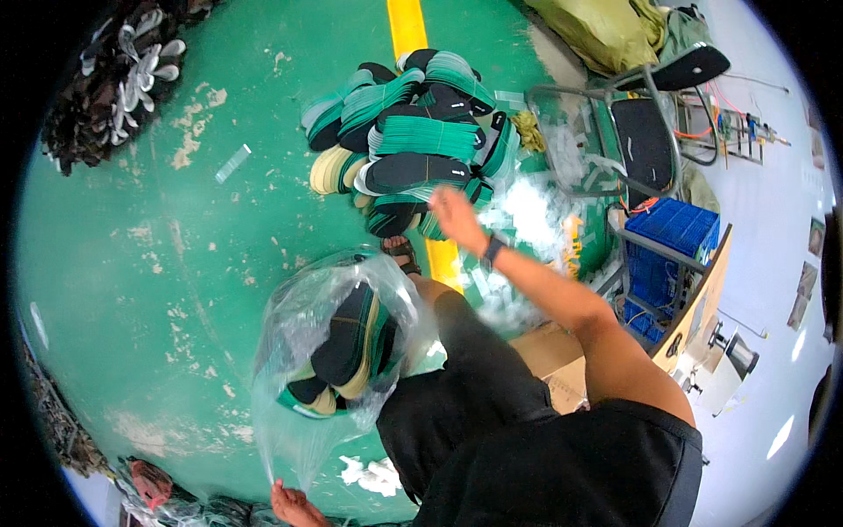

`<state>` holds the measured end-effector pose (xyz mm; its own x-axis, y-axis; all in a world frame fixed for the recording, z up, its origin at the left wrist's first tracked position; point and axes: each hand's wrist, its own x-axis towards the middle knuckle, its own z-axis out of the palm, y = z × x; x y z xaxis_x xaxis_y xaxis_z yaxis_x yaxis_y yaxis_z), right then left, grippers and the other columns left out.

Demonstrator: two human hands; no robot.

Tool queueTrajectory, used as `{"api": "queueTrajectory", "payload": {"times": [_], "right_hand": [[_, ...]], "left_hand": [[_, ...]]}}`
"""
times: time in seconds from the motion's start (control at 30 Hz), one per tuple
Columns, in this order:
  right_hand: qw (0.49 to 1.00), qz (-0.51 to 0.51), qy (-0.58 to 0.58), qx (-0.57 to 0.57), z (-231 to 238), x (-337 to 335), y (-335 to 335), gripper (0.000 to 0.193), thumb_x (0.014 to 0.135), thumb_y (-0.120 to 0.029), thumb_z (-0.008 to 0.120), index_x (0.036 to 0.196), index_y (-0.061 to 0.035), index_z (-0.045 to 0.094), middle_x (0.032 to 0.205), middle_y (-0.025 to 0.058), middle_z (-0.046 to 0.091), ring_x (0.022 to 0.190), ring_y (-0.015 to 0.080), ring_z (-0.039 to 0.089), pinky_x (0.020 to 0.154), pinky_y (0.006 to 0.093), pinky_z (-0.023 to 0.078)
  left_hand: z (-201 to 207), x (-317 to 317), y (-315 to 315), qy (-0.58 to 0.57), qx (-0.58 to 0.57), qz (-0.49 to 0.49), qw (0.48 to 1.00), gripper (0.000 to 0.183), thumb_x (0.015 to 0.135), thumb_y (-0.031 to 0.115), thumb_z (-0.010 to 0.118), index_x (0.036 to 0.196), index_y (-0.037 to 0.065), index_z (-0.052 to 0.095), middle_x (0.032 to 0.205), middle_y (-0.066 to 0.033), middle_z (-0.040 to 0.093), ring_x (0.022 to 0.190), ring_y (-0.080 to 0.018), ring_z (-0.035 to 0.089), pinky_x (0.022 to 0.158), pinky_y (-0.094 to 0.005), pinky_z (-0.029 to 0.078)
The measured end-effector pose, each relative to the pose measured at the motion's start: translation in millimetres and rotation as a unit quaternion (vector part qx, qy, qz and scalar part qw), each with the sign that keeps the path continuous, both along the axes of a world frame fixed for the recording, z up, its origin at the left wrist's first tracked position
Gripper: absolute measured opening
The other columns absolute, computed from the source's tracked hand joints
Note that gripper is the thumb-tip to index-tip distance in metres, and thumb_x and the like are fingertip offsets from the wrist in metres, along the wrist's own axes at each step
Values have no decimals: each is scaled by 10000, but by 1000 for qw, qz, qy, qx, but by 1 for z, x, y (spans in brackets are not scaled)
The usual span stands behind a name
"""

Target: The person puts shoe insoles into a large plastic bag, then moves across the room to retrieve another plastic bag and fills it with more shoe insoles.

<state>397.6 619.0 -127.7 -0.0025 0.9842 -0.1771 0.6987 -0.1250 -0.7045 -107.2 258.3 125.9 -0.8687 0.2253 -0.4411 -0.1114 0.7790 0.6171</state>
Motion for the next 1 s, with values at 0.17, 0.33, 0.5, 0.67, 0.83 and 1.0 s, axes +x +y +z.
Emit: {"api": "queueTrajectory", "payload": {"times": [0.17,0.33,0.5,0.67,0.83,1.0], "right_hand": [[953,-3,-260,158,-172,90,152,363,828,-250,491,1097,-8,527,1124,202,535,1079,376,469,858,463,393],[968,49,-232,-86,-204,79,179,598,910,-523,193,1155,-112,552,1137,164,572,1066,361,520,858,530,385],[954,139,-92,-249,-207,91,175,617,813,-621,404,1018,-100,664,1073,248,584,1117,415,466,949,431,366],[910,88,77,-397,-203,92,143,773,774,-552,565,1257,37,438,1243,208,500,1135,324,481,970,372,357],[823,164,49,-542,-148,69,150,835,710,-494,691,1280,47,408,1254,169,491,1131,250,484,975,343,357],[881,118,119,-442,-177,59,104,936,676,-494,722,1320,53,321,1258,170,465,1129,255,477,987,369,347]], "left_hand": [[23,17,53,198,-393,-450,777,232,698,144,630,903,40,660,764,-162,605,678,-312,554,641,-431,439],[25,38,89,-3,-123,-95,988,238,809,140,551,972,-32,563,759,-54,537,631,-181,455,553,-312,401],[7,33,38,-37,-165,-111,979,124,814,134,562,815,10,552,661,-26,496,611,-135,458,576,-262,396],[4,30,16,-82,-236,-213,945,239,916,225,510,780,32,546,579,-27,539,522,-117,485,556,-260,419],[11,22,18,-94,-112,41,988,235,932,239,493,755,85,492,577,19,457,476,-52,399,476,-183,341],[4,22,47,-101,26,-2,995,71,879,113,547,843,62,512,666,28,443,579,-61,366,548,-209,316]]}}
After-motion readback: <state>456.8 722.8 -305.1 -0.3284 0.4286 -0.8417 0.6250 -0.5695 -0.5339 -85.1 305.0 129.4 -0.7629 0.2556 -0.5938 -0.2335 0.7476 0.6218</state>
